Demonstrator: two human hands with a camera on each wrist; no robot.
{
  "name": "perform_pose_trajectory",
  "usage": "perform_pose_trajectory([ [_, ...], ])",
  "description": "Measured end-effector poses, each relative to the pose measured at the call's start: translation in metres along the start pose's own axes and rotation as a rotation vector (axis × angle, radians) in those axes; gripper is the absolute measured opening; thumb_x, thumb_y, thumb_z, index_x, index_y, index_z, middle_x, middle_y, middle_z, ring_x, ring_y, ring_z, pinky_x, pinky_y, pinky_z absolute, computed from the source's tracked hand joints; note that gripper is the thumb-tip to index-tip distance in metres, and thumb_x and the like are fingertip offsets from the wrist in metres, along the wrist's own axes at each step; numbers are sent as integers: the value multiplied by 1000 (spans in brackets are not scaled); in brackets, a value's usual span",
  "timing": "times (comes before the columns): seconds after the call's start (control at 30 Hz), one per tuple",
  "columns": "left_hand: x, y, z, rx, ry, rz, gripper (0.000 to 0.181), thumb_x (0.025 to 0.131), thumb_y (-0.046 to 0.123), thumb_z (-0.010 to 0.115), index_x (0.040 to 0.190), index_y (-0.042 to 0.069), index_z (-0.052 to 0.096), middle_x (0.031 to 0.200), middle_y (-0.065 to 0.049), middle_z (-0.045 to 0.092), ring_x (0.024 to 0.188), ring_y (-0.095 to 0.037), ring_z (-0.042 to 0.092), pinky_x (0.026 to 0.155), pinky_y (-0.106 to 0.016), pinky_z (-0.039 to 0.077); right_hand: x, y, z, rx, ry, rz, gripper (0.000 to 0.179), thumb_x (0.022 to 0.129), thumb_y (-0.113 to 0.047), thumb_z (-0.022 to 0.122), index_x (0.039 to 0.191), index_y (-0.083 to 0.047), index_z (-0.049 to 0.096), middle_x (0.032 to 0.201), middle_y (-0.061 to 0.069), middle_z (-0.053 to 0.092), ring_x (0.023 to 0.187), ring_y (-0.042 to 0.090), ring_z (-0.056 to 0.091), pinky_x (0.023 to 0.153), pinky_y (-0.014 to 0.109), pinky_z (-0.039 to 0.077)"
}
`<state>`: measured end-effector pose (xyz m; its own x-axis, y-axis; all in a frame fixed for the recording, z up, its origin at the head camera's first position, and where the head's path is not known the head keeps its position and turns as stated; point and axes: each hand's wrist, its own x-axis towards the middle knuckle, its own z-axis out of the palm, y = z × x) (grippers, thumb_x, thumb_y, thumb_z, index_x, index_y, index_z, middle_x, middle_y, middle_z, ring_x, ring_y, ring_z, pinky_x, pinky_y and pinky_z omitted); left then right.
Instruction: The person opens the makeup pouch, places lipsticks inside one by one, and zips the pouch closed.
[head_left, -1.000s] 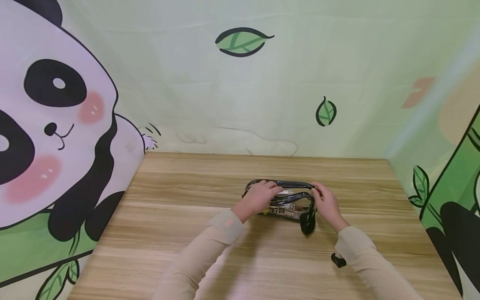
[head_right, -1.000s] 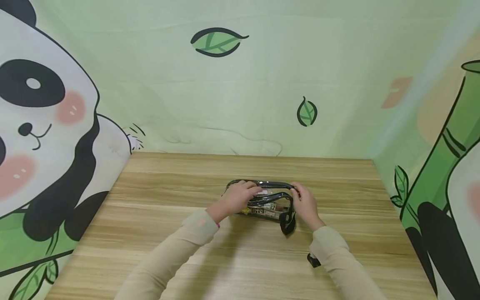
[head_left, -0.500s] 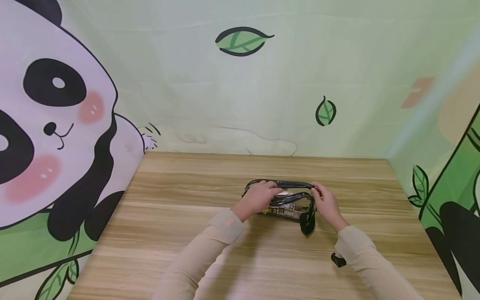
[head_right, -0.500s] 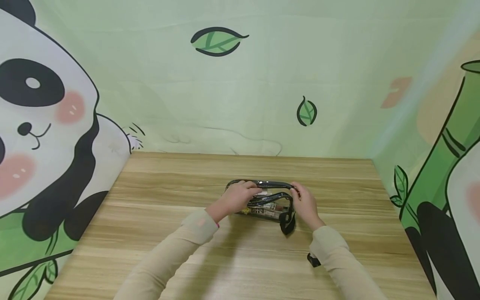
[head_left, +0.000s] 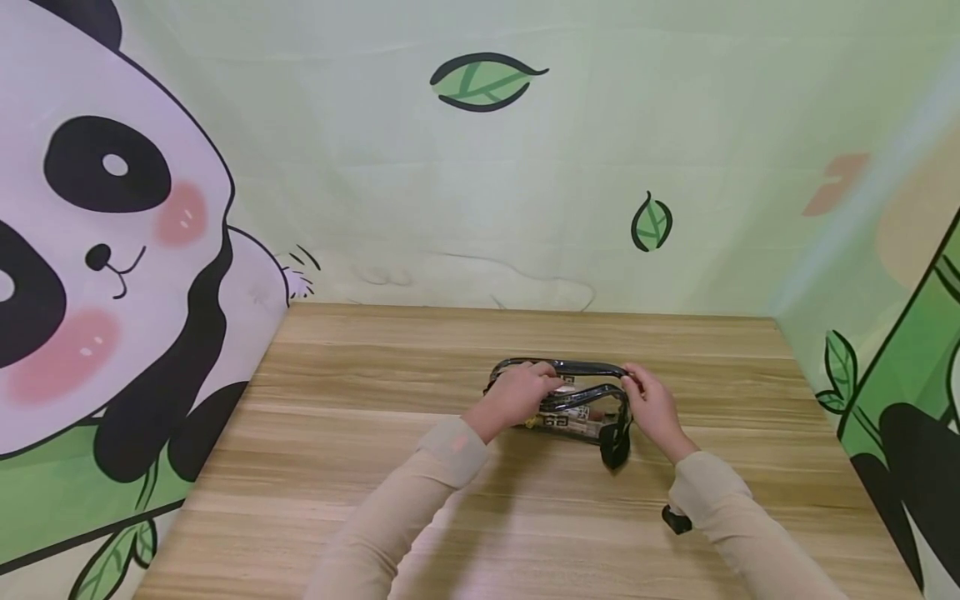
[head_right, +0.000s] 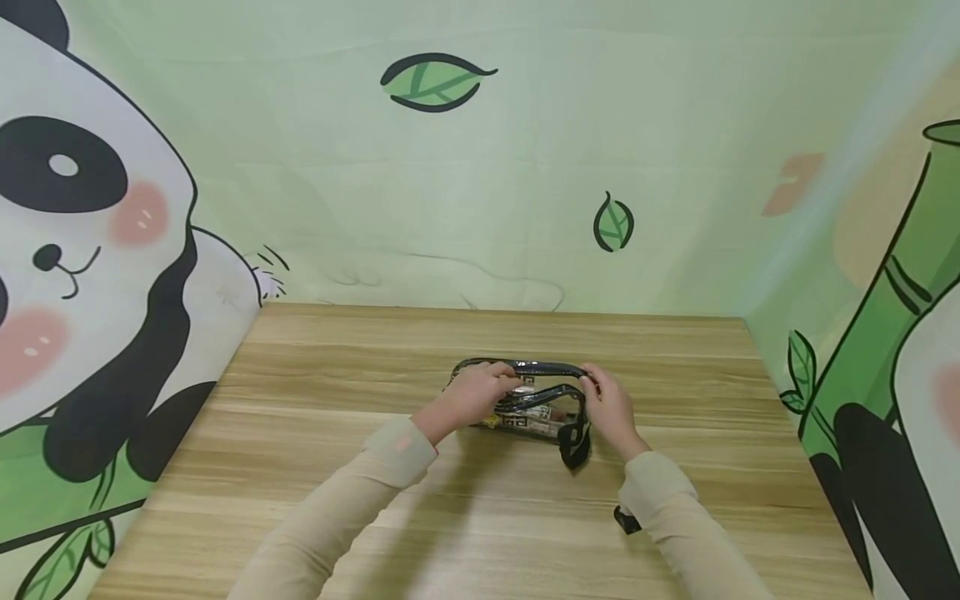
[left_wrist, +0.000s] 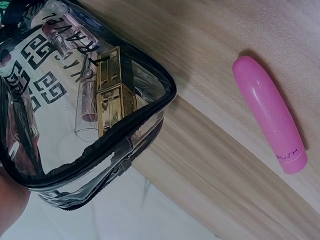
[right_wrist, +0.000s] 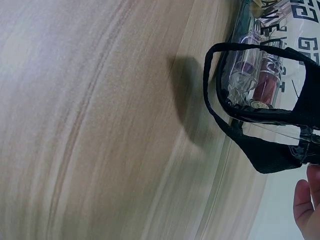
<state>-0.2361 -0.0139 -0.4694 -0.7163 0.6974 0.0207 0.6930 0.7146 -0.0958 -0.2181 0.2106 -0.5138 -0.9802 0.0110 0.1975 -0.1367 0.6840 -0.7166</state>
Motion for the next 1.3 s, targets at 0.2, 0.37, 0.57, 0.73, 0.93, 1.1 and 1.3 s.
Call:
perform_pose_trajectory([
  [0.2, 0, 0, 0, -29, 13, -10, 36, 84, 7, 56, 112, 29, 61, 115, 6, 55, 95, -13, 56, 77, -23, 49, 0, 1, 0, 39, 33, -48, 30, 93, -23, 43, 109, -1, 55, 91, 19, 61, 76, 24, 54, 61, 30, 45],
  [0.37, 0, -1, 2, -33, 20, -10, 35, 84, 6, 56, 111, 27, 62, 114, 6, 55, 96, -11, 57, 79, -23, 49, -1, 2, 0, 100, 70, -111, 37, 91, -35, 43, 105, -4, 57, 84, 15, 61, 69, 20, 53, 56, 28, 43],
  [0.57, 1, -1, 4, -20, 15, -21, 38, 81, 4, 57, 113, 23, 61, 116, 5, 55, 100, -11, 56, 83, -23, 48, -1, 0, 1, 33, 48, -59, 26, 92, -19, 45, 107, -1, 56, 88, 18, 62, 73, 22, 53, 59, 27, 44],
  [0.73, 0, -1, 3, -36, 9, -22, 41, 79, 2, 58, 114, 23, 61, 117, 4, 54, 103, -11, 55, 86, -24, 47, 0, -2, 1, 10, 18, -18, 24, 92, -14, 45, 110, -1, 55, 91, 18, 61, 76, 22, 53, 62, 28, 43],
  [0.93, -1, -1, 1, -54, -5, -26, 41, 80, 2, 58, 115, 22, 60, 118, 4, 54, 104, -12, 54, 86, -24, 47, -1, -2, 1, 10, 10, -18, 25, 92, -14, 44, 111, -1, 54, 92, 19, 61, 77, 24, 54, 62, 29, 44],
  [1.1, -2, -2, 1, -50, 6, -21, 40, 82, 3, 55, 116, 24, 59, 120, 4, 53, 105, -12, 54, 84, -25, 48, -1, -2, 1, 12, 9, -9, 25, 92, -14, 44, 111, -1, 54, 92, 18, 61, 76, 23, 53, 61, 28, 43],
  [1.3, -4, -5, 4, -32, 92, 21, 33, 86, 4, 49, 112, 21, 61, 117, 3, 56, 100, -12, 58, 80, -25, 50, -1, -2, 1, 10, 13, 1, 25, 92, -14, 44, 110, -1, 54, 91, 18, 61, 77, 23, 53, 62, 29, 43],
])
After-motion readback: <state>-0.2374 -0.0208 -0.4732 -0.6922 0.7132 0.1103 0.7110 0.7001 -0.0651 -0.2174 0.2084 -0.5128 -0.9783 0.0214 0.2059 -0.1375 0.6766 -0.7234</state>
